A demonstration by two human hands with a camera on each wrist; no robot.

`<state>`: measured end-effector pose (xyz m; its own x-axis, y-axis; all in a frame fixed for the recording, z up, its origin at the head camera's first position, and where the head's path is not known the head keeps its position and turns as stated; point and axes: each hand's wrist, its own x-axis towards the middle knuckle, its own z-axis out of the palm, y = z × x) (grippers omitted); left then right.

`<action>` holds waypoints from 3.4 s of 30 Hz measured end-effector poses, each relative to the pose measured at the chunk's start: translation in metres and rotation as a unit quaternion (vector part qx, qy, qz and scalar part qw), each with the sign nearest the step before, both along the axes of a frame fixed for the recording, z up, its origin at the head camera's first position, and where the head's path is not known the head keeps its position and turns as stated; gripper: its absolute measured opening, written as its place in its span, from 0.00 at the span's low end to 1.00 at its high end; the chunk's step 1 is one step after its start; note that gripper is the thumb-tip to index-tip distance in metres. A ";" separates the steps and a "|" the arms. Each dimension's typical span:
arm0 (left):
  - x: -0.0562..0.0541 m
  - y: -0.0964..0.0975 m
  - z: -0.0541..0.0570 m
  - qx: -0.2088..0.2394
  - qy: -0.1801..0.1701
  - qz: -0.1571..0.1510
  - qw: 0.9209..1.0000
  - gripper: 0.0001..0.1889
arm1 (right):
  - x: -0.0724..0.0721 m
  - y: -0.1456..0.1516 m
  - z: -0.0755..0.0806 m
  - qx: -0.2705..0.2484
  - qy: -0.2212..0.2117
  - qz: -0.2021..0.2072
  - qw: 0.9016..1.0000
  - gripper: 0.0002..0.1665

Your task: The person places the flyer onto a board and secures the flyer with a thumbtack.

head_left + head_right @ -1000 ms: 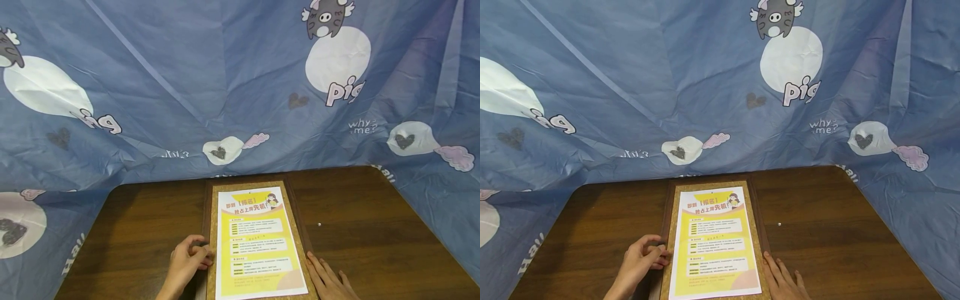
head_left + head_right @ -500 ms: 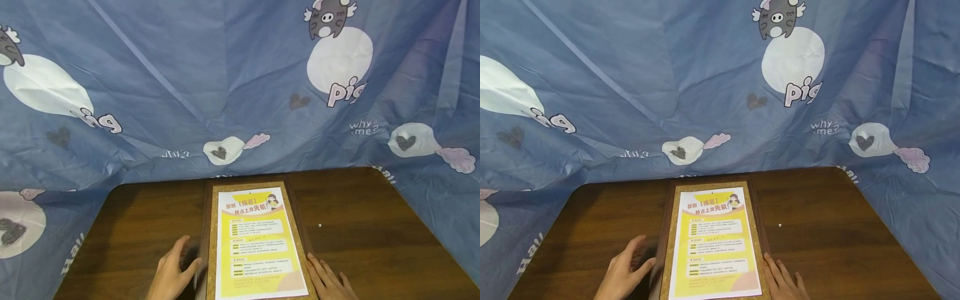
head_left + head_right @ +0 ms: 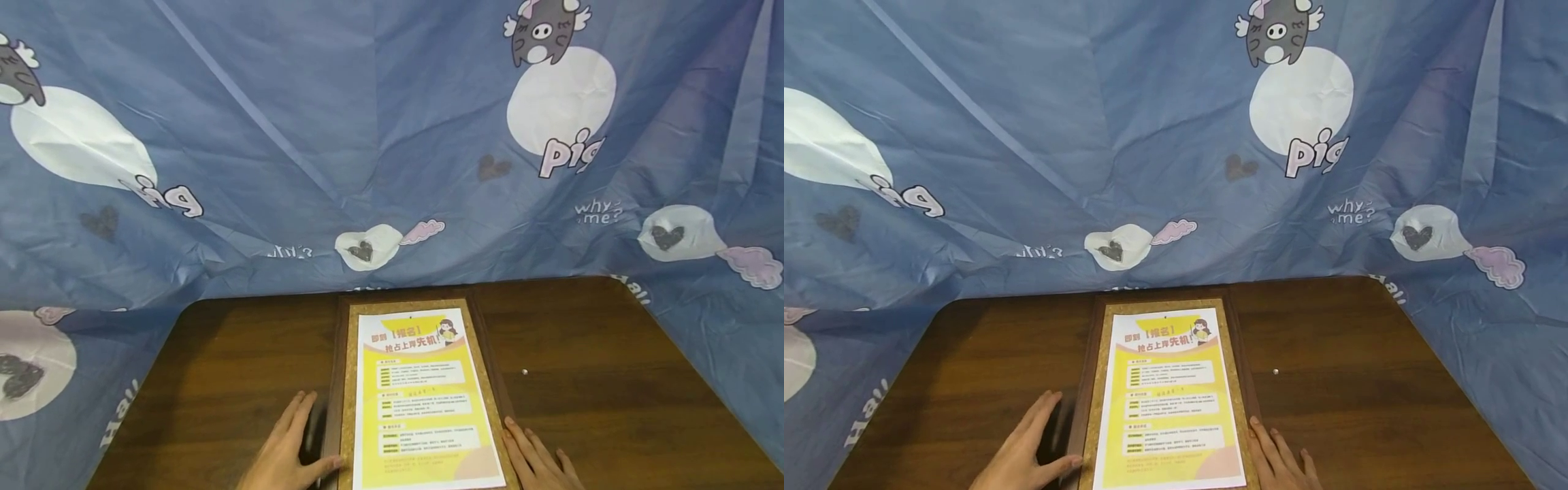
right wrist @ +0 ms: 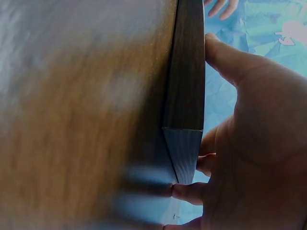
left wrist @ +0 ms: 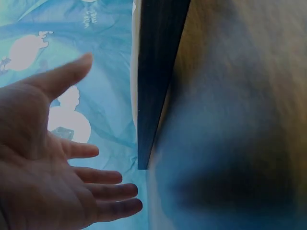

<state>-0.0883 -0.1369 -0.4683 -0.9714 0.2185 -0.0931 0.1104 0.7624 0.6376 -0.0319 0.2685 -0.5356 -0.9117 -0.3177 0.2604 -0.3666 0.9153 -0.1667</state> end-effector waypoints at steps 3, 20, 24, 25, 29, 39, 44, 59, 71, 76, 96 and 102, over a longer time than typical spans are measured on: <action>-0.001 -0.002 -0.005 -0.012 -0.021 -0.019 1.000 0.59 | 0.000 0.000 -0.001 0.001 0.008 -0.004 1.000 0.53; -0.005 -0.018 -0.033 -0.083 -0.059 -0.155 0.983 0.59 | 0.000 0.000 -0.006 0.003 0.011 -0.025 1.000 0.53; -0.003 -0.017 -0.035 -0.090 -0.059 -0.145 0.984 0.58 | 0.000 -0.001 -0.009 0.001 0.027 -0.026 0.999 0.52; -0.002 -0.017 -0.035 -0.090 -0.060 -0.142 0.984 0.57 | 0.000 -0.001 -0.010 0.002 0.032 -0.026 0.999 0.51; 0.000 -0.015 -0.033 -0.096 -0.061 -0.135 0.984 0.56 | 0.001 0.000 -0.011 0.005 0.046 -0.024 0.999 0.51; 0.003 -0.014 -0.034 -0.108 -0.047 -0.128 0.985 0.55 | -0.012 0.015 0.011 -0.027 -0.035 0.081 0.996 0.48; 0.002 -0.012 -0.037 -0.106 -0.051 -0.113 0.987 0.54 | -0.034 0.032 0.039 -0.086 -0.170 0.186 0.964 0.46; 0.002 -0.012 -0.042 -0.113 -0.051 -0.104 0.987 0.53 | -0.064 0.032 0.088 -0.159 -0.163 0.064 0.972 0.41; 0.001 -0.011 -0.042 -0.109 -0.056 -0.100 0.987 0.53 | -0.102 0.045 0.068 -0.193 -0.079 0.031 0.978 0.38; 0.001 -0.012 -0.040 -0.107 -0.065 -0.099 0.987 0.53 | -0.110 0.049 0.060 -0.206 -0.085 0.025 0.975 0.38; 0.001 -0.016 -0.041 -0.111 -0.048 -0.125 0.985 0.57 | -0.120 0.060 0.039 -0.215 -0.137 -0.005 0.967 0.41; 0.000 -0.017 -0.040 -0.107 -0.058 -0.134 0.984 0.58 | -0.121 0.062 0.037 -0.212 -0.138 -0.002 0.967 0.40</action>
<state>-0.0885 -0.1540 -0.5081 -0.8620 0.4284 -0.2710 0.2617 0.8340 0.4858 -0.1527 0.3306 -0.4983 -0.9662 -0.2313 0.1140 -0.2512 0.7441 -0.6190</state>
